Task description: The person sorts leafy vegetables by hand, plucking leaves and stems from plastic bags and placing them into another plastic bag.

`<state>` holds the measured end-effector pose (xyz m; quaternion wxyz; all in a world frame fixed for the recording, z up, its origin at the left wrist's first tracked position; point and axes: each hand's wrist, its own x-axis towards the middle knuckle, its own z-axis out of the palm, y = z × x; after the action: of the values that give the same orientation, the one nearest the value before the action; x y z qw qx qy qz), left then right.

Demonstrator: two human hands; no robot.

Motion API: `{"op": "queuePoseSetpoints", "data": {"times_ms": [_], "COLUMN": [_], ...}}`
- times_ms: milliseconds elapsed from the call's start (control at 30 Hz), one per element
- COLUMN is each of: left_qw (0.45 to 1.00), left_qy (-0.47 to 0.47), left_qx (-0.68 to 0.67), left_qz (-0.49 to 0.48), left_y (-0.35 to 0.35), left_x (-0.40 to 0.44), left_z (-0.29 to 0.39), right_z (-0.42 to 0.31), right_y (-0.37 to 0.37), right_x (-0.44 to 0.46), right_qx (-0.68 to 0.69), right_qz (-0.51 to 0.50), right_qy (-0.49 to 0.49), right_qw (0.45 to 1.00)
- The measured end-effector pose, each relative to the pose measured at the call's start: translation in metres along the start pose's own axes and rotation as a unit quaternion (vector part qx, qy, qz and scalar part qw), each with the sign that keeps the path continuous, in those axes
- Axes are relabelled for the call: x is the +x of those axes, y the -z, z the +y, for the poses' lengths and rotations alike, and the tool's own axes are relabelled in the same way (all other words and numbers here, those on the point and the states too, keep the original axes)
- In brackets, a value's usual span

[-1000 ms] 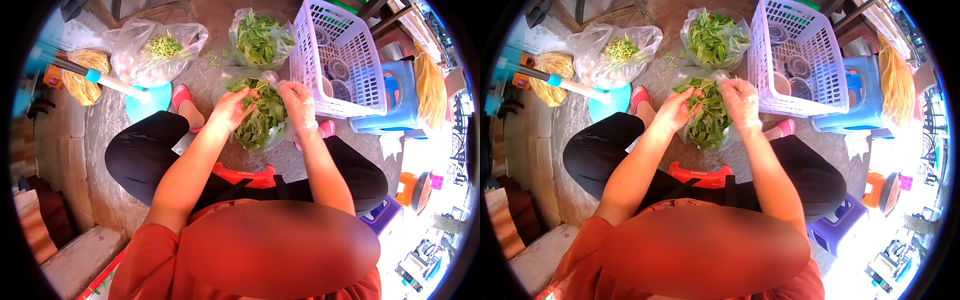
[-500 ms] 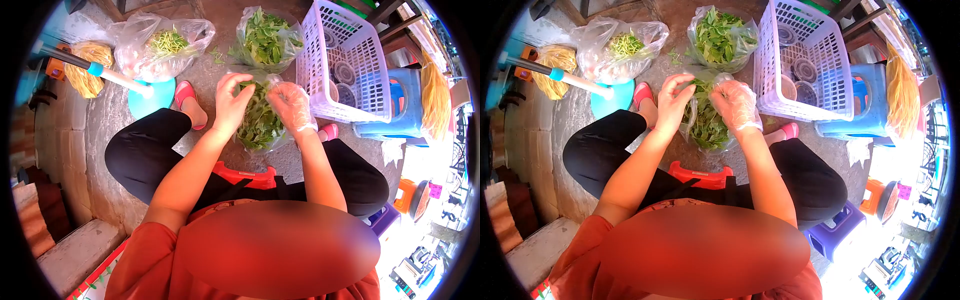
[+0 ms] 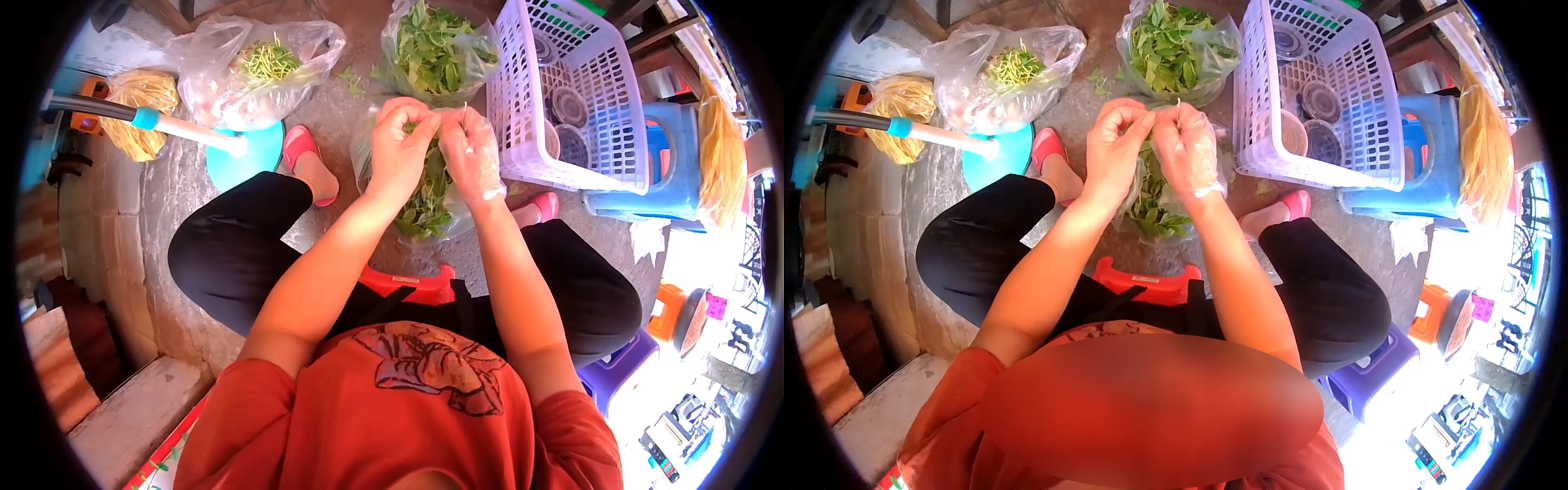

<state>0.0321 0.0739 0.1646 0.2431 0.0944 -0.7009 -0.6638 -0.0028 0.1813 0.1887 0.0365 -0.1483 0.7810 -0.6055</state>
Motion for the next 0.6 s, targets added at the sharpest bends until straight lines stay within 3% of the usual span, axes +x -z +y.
{"op": "queuePoseSetpoints", "data": {"times_ms": [133,167,233,333,367,400,467,533,600], "left_qw": [0.998,0.998,0.997,0.994,0.997,0.993,0.965,0.93,0.898], "left_qy": [-0.032,-0.033,-0.031,-0.032,-0.014,0.074,0.144,0.243,0.316], "left_qx": [0.014,0.022,0.037,0.063,0.005,-0.07,-0.216,-0.254,-0.273], "left_qz": [0.047,0.05,0.057,0.08,0.078,0.057,-0.03,-0.103,-0.142], "left_y": [-0.009,-0.011,-0.016,-0.008,-0.006,-0.001,0.007,0.013,0.013], "left_x": [0.001,0.002,0.003,0.01,0.014,0.018,0.023,0.023,0.021], "left_z": [-0.007,-0.009,-0.015,-0.017,-0.016,-0.017,-0.016,-0.017,-0.025], "right_z": [0.006,0.003,0.021,0.041,0.033,0.012,0.018,0.025,0.049], "right_y": [-0.014,-0.014,-0.01,0.005,0.019,0.033,0.062,0.069,0.066], "right_x": [0.005,0.004,0.008,0.015,0.018,0.019,0.017,0.018,0.02], "right_qx": [-0.032,-0.103,0.044,0.263,0.286,0.307,0.255,0.138,-0.042], "right_qz": [0.066,0.061,0.091,0.134,0.125,0.116,-0.027,-0.206,-0.403], "right_qy": [0.01,0.018,-0.04,-0.121,-0.196,-0.271,-0.279,-0.295,-0.308], "right_qw": [0.997,0.993,0.994,0.948,0.93,0.905,0.926,0.923,0.861]}}
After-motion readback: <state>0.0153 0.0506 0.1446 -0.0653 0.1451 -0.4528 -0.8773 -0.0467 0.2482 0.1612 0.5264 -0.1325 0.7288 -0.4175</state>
